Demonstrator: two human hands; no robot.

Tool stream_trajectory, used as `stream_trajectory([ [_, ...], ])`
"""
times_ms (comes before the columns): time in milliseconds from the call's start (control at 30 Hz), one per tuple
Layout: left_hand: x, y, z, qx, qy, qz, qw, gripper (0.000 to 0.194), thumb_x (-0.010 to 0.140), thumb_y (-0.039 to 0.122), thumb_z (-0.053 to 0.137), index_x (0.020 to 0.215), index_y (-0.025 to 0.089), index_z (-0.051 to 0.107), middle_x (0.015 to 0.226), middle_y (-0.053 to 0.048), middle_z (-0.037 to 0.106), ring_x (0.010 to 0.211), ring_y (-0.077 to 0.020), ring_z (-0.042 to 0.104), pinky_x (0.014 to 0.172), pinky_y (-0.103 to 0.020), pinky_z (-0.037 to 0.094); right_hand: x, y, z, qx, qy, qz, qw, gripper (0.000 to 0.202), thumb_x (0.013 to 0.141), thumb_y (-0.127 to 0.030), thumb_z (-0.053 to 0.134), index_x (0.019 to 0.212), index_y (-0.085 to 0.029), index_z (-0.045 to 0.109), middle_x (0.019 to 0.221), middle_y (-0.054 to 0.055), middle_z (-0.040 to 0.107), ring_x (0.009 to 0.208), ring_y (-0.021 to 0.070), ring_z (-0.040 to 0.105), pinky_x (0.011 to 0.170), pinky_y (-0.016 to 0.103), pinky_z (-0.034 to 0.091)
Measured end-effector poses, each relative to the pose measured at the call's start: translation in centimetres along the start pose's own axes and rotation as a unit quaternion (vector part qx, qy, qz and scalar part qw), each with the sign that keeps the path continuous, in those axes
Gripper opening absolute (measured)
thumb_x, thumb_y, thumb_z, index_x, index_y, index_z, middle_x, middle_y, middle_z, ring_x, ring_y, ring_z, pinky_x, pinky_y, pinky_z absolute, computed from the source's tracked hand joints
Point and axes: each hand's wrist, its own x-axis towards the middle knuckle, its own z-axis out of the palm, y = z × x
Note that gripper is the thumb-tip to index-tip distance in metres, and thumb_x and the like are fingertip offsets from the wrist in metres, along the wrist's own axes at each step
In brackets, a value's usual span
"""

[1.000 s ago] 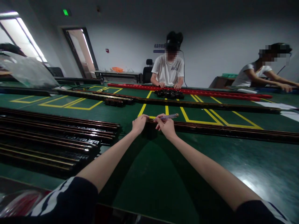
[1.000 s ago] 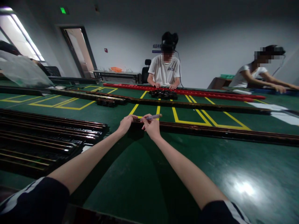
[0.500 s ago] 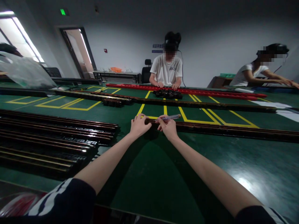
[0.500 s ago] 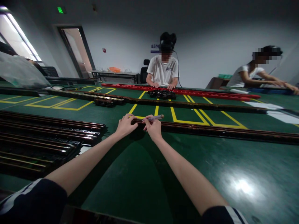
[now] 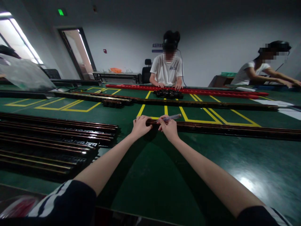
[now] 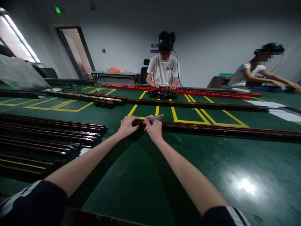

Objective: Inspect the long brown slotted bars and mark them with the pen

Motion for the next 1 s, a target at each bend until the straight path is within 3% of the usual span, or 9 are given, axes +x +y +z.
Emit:
stream_trajectory([
  [233, -0.12, 0.33, -0.34, -0.006, 0.001, 0.011, 1.0, 0.036, 0.077, 0.023, 0.057, 0.112, 0.026, 0.062, 0.118, -0.006, 0.063, 0.117, -0.0292, 0.048, 0.096, -0.043, 0.036, -0.03, 0.46, -0.06, 0.006, 0.026, -0.007, 1.0, 0.036, 0.084, -0.055, 0.051, 0.076, -0.02, 0.053, 0.069, 0.003, 0.065, 0.045, 0.0119, 0.059, 0.041, 0.023, 0.047],
  [600, -0.06, 0.38, -0.26, -0.008, 0.001, 0.023, 1.0, 0.035, 0.079, 0.022, 0.052, 0.112, 0.024, 0.063, 0.117, -0.006, 0.064, 0.116, -0.0279, 0.048, 0.097, -0.044, 0.035, 0.17, 0.73, -0.1, 0.024, 0.017, -0.01, 1.0, 0.027, 0.084, -0.045, 0.057, 0.076, -0.019, 0.055, 0.067, 0.001, 0.066, 0.043, 0.0108, 0.058, 0.04, 0.021, 0.046],
  [1000, -0.05, 0.2, -0.07, 0.01, 0.048, 0.018, 0.999, 0.036, 0.074, 0.012, 0.047, 0.103, 0.024, 0.067, 0.112, -0.005, 0.069, 0.119, -0.029, 0.046, 0.102, -0.052, 0.028, 0.25, 0.9, 0.01, 0.029, 0.011, -0.011, 0.999, 0.033, 0.083, -0.05, 0.056, 0.078, -0.018, 0.057, 0.07, 0.003, 0.068, 0.042, 0.0101, 0.058, 0.037, 0.019, 0.044],
])
